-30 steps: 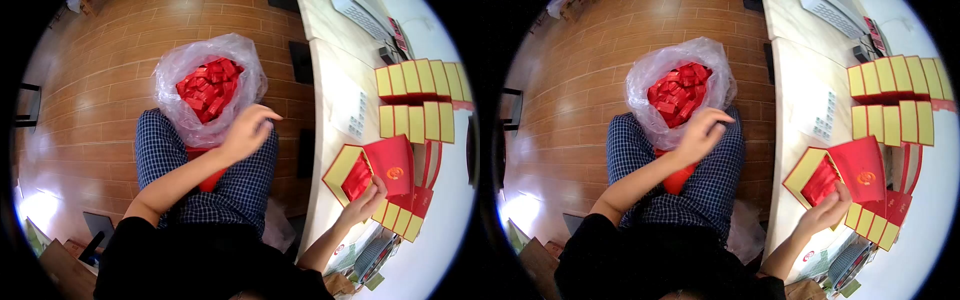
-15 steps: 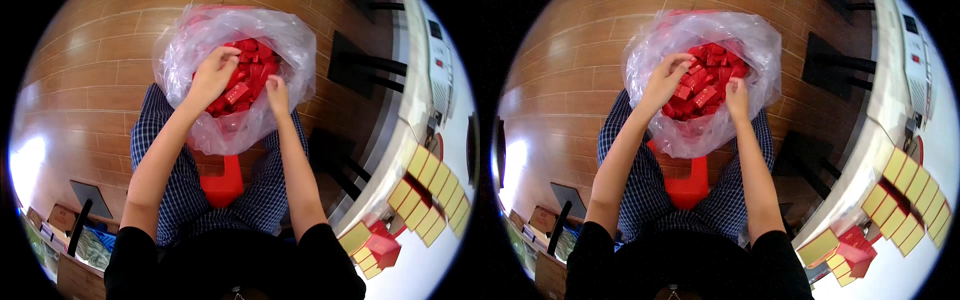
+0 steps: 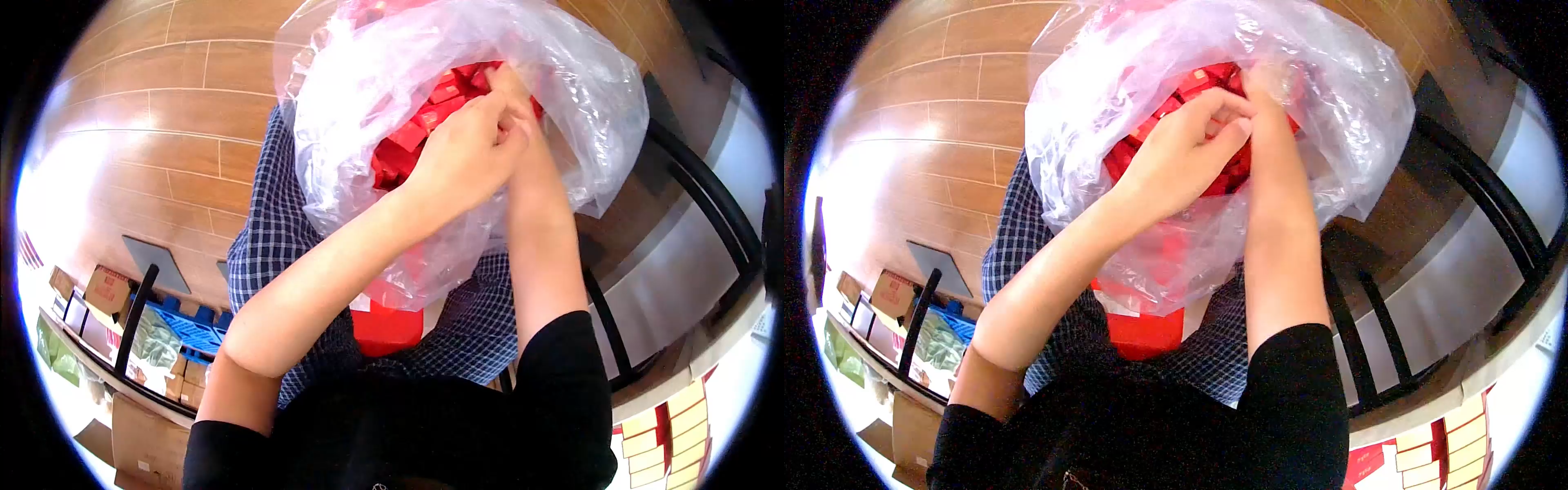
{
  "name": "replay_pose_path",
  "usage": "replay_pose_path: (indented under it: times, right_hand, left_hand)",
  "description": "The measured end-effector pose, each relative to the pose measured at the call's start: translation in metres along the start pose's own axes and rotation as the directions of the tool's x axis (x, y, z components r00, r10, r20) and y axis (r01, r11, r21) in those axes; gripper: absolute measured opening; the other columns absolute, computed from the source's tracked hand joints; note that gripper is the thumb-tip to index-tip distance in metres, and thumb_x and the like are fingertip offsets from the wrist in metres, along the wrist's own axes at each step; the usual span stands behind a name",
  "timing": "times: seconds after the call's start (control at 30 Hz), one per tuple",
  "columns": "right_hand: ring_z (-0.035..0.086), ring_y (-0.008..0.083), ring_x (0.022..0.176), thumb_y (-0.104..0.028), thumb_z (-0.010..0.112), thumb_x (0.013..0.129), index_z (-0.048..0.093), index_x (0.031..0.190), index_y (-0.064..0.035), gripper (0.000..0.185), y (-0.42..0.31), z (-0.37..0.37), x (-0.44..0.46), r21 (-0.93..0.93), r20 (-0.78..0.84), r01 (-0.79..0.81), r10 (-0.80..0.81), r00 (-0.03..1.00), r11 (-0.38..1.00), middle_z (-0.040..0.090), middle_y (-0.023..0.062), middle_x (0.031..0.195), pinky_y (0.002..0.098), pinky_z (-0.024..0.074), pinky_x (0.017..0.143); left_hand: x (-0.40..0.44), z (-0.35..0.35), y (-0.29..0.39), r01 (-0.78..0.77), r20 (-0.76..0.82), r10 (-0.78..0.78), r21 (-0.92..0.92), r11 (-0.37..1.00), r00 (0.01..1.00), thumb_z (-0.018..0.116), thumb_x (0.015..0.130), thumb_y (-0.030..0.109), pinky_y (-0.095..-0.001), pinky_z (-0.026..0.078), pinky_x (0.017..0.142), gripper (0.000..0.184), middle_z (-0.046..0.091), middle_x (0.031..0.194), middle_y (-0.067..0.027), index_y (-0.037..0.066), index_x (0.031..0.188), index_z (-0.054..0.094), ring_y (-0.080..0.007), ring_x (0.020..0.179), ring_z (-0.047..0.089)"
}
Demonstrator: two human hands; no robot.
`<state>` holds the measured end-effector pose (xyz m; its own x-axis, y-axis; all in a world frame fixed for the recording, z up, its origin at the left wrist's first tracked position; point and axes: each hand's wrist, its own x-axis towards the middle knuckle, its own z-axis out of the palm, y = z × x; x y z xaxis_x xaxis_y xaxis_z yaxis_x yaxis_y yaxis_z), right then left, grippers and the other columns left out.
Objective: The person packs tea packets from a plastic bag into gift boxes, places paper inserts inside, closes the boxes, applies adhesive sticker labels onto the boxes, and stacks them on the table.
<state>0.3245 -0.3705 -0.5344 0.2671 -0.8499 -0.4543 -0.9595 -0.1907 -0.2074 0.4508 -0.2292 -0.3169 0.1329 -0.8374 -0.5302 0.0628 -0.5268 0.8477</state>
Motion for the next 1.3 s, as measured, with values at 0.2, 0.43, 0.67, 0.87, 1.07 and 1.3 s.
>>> replay_pose_path:
  times: [0.2,0.43,0.67,0.87,1.07,1.3]
  right_hand:
    - [0.060,0.0428,0.103,-0.037,0.051,0.091,0.056,0.122,-0.0036,0.046,0.021,-0.017,-0.010,-0.011,-0.021,0.131,-0.131,0.991,0.991,0.061,0.0264,0.114,0.0500,0.0457,0.093]
    - [0.069,0.0215,0.074,-0.019,0.053,0.096,0.052,0.118,-0.0004,0.029,0.030,-0.043,-0.149,0.747,0.383,-0.331,0.035,0.923,0.577,0.065,0.0103,0.101,0.0291,0.0535,0.059]
    - [0.065,0.0220,0.077,-0.016,0.053,0.097,0.053,0.111,0.0000,0.021,-0.008,-0.088,-0.259,0.890,0.443,-0.436,0.029,0.896,-0.133,0.065,0.0101,0.093,0.0298,0.0486,0.065]
    - [0.064,0.0175,0.076,-0.020,0.054,0.097,0.054,0.114,-0.0019,0.025,-0.022,-0.120,-0.283,0.935,0.351,-0.350,-0.013,0.936,0.056,0.066,0.0085,0.091,0.0274,0.0460,0.062]
    - [0.063,0.0168,0.073,-0.020,0.053,0.098,0.055,0.112,-0.0014,0.024,-0.021,-0.126,-0.276,0.939,0.340,-0.340,-0.029,0.940,-0.040,0.066,0.0082,0.088,0.0262,0.0450,0.059]
    - [0.063,0.0174,0.069,-0.023,0.055,0.096,0.054,0.113,-0.0004,0.028,-0.026,-0.121,-0.275,0.852,0.434,-0.444,-0.099,0.895,-0.277,0.065,0.0095,0.085,0.0248,0.0448,0.056]
  left_hand:
    - [0.011,-0.006,-0.008,0.142,-0.059,-0.176,-0.369,0.919,0.983,0.054,0.091,0.021,-0.0321,0.046,0.088,0.030,0.066,0.103,-0.0153,-0.002,0.110,0.058,-0.0215,0.098,0.062]
    - [-0.003,-0.020,0.002,0.364,0.035,-0.469,-0.681,0.635,0.882,0.053,0.092,0.025,-0.0348,0.031,0.105,0.045,0.053,0.127,-0.0102,0.001,0.129,0.048,-0.0213,0.122,0.045]
    - [-0.011,0.000,-0.012,0.432,0.188,-0.435,-0.696,0.573,0.881,0.063,0.088,0.044,-0.0379,0.033,0.103,0.051,0.056,0.127,-0.0076,0.008,0.123,0.053,-0.0207,0.117,0.050]
    - [-0.009,-0.002,0.000,0.420,0.239,-0.347,-0.463,0.780,0.907,0.065,0.086,0.045,-0.0377,0.038,0.098,0.056,0.058,0.122,-0.0057,0.009,0.126,0.052,-0.0195,0.110,0.055]
    - [-0.006,0.002,-0.009,0.261,0.105,-0.240,-0.316,0.912,0.965,0.069,0.084,0.043,-0.0355,0.041,0.095,0.065,0.057,0.122,-0.0112,0.005,0.133,0.048,-0.0194,0.112,0.054]
    - [-0.017,0.004,0.000,0.467,0.394,-0.272,-0.581,0.666,0.878,0.052,0.097,0.031,-0.0335,0.050,0.065,0.029,0.066,0.100,-0.0050,0.009,0.115,0.058,-0.0152,0.086,0.062]
